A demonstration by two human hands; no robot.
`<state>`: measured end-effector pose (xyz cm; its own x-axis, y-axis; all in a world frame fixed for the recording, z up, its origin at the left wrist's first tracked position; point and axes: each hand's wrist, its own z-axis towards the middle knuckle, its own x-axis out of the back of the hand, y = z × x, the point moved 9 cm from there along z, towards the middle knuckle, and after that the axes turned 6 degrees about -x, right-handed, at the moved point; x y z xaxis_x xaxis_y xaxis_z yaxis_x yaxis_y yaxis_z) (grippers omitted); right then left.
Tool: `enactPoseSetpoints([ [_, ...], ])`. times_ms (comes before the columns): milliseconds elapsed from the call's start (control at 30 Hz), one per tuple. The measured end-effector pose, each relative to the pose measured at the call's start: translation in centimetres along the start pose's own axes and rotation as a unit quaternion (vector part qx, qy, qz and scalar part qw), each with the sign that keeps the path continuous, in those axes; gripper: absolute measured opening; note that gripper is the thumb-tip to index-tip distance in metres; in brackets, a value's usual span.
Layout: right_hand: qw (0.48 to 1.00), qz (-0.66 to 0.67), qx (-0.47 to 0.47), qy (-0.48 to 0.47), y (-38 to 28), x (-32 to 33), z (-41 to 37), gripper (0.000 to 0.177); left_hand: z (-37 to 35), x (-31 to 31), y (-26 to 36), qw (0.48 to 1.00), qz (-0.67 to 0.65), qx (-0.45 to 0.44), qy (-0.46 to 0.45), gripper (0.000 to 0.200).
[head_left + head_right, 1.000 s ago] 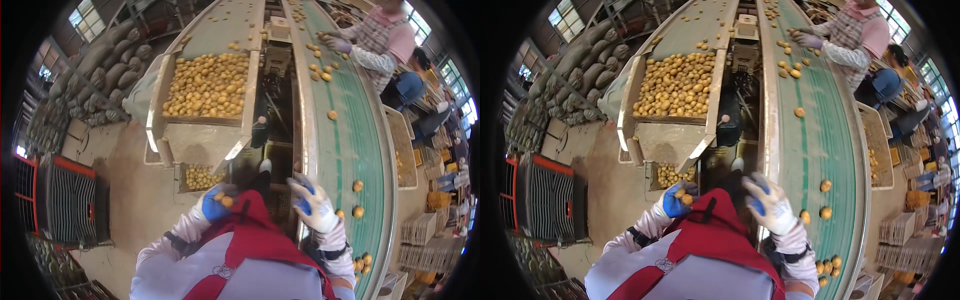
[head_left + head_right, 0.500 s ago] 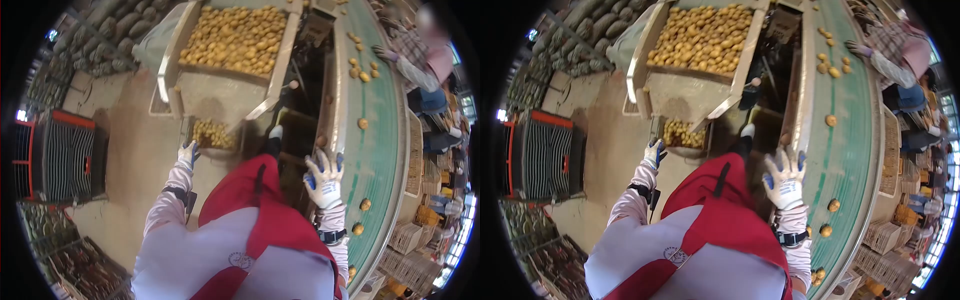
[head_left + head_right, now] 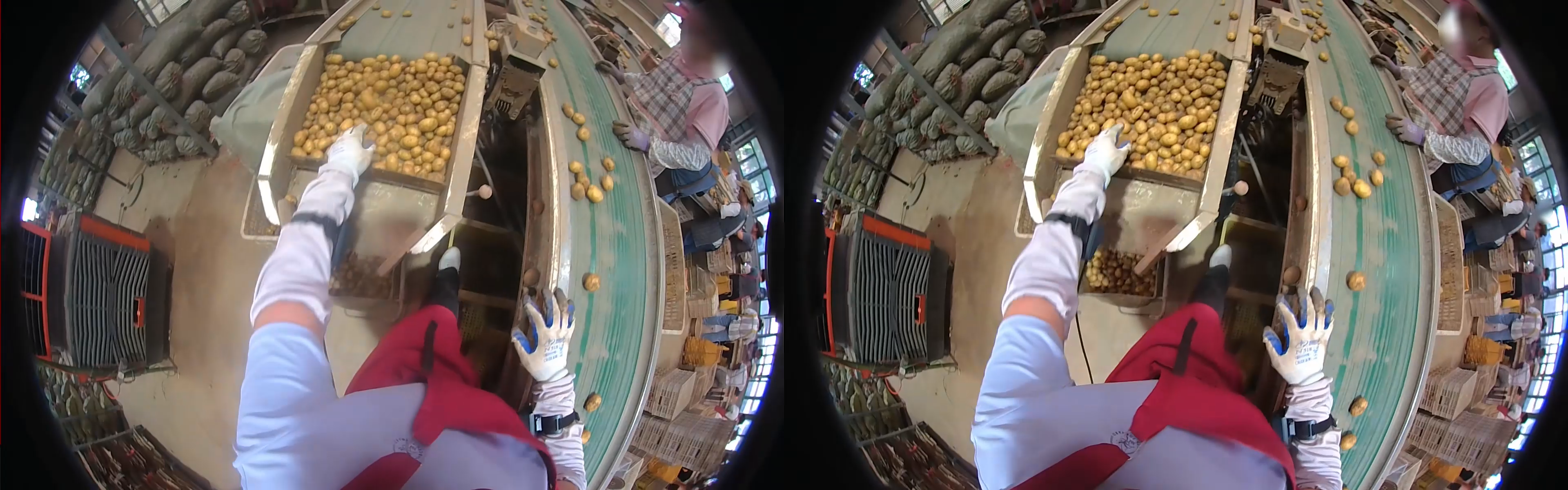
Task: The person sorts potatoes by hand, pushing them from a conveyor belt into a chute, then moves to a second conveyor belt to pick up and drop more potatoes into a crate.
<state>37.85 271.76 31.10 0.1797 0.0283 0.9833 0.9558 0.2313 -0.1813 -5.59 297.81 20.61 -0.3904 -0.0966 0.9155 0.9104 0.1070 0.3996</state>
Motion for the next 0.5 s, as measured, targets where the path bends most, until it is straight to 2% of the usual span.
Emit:
enactPoseSetpoints([
  [33,1.0,0.004,0.0,-0.003,0.0,0.0,0.0,0.061,1.8,-2.2,-1.0,0.993,0.033,0.061,-0.096,0.053],
  [67,1.0,0.004,-0.005,-0.004,0.1,-0.1,0.2,0.059,3.2,-4.6,-1.4,0.985,0.06,0.046,-0.155,0.051],
  [133,1.0,0.015,-0.004,-0.013,0.1,0.1,0.4,0.058,4.3,-6.0,-1.8,0.984,0.141,0.022,-0.108,0.049],
  [200,0.999,0.024,-0.009,-0.021,0.2,0.2,0.6,0.058,4.4,-4.4,-0.1,0.976,0.173,0.03,-0.129,0.049],
  [233,0.999,0.026,-0.014,-0.029,0.2,0.2,0.7,0.058,6.4,-6.6,-2.6,0.983,0.104,0.037,-0.146,0.052],
  [267,0.999,0.029,-0.017,-0.037,0.2,0.2,0.8,0.057,6.9,-5.4,-1.3,0.982,0.033,0.045,-0.183,0.055],
  [333,0.998,0.044,-0.018,-0.047,0.3,0.3,1.2,0.057,7.6,-1.9,2.1,0.999,-0.021,0.038,-0.008,0.052],
  [367,0.997,0.06,-0.014,-0.043,0.5,0.3,1.3,0.057,7.7,-0.7,5.5,0.999,-0.042,-0.034,0.005,0.048],
  [433,0.996,0.077,-0.011,-0.042,1.0,0.1,2.0,0.057,8.2,-1.7,11.0,0.993,-0.025,-0.082,-0.079,0.044],
  [467,0.994,0.101,-0.006,-0.032,1.2,0.3,2.5,0.057,9.2,-4.1,12.4,0.985,0.02,-0.079,-0.151,0.044],
  [500,0.992,0.122,0.0,-0.019,1.4,0.5,3.4,0.057,9.5,-4.1,12.7,0.983,0.009,-0.103,-0.15,0.044],
])
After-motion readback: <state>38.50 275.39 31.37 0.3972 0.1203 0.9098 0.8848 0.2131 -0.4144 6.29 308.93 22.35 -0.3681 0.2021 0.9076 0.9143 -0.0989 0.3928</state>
